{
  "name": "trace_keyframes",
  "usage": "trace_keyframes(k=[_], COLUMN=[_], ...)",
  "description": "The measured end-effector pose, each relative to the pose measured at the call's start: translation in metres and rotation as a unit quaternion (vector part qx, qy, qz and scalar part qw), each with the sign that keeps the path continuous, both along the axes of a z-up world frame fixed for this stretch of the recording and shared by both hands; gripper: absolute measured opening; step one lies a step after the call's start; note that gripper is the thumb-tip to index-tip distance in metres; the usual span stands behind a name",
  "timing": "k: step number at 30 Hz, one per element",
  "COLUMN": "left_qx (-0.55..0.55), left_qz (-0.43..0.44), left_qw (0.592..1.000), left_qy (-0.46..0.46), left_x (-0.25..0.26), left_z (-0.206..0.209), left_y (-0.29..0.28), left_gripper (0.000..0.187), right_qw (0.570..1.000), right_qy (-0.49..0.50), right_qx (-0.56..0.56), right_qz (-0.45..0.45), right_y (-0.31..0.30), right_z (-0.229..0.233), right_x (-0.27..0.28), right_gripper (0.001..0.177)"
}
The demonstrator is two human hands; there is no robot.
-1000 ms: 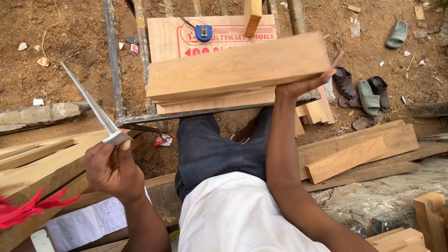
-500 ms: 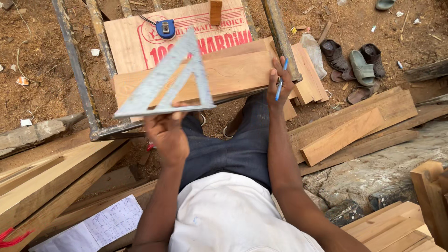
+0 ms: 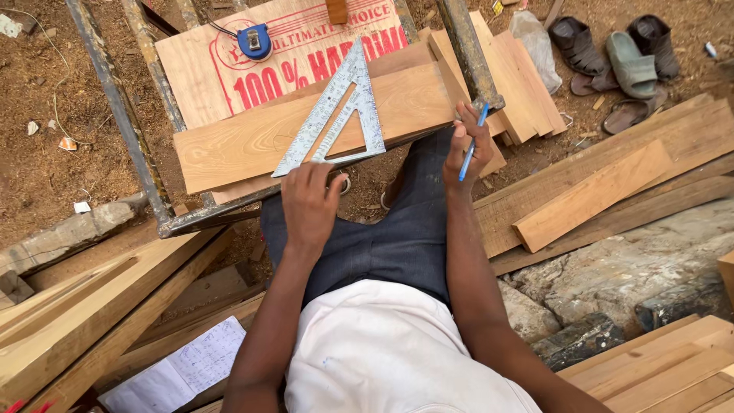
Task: The person marks a wood plank by hand using a pen and a speed square, making several measurements and drawing lines on the surface.
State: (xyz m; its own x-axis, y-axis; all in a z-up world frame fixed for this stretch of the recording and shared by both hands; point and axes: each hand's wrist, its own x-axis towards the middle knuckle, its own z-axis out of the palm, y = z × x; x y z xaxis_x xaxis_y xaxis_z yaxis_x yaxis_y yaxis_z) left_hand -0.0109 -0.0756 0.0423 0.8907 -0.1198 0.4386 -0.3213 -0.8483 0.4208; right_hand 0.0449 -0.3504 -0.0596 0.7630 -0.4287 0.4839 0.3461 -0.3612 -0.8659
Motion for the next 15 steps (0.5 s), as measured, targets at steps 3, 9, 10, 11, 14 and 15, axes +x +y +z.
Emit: trace_keyframes(k=[3,9,10,11,14,15], left_qx=[0.009,-0.020,-0.022,-0.025,-0.036,-0.040], left_qz=[-0.076,-0.139,-0.143,-0.146,-0.148,-0.148], left_qw=[0.997,0.989,0.989,0.988,0.987,0.987], left_qy=[-0.009,0.034,0.038,0.043,0.053,0.057], left_x=[0.024,0.046,0.047,0.048,0.049,0.049], left_z=[0.002,-0.003,-0.005,-0.005,-0.005,-0.004], left_y=[-0.014,-0.021,-0.022,-0.021,-0.021,-0.021], left_gripper=[0.030,0.027,0.028,0.029,0.029,0.028], right_qw=[0.996,0.981,0.981,0.981,0.981,0.981], right_qy=[0.002,0.065,0.065,0.066,0.063,0.062], right_qx=[-0.086,-0.167,-0.167,-0.168,-0.168,-0.168], right_qz=[0.025,0.073,0.073,0.073,0.076,0.078], right_y=[0.007,0.017,0.017,0.017,0.016,0.016], right_z=[0.005,0.033,0.033,0.033,0.031,0.031], right_x=[0.004,0.003,0.003,0.003,0.004,0.004], right_gripper=[0.015,0.024,0.024,0.024,0.025,0.025])
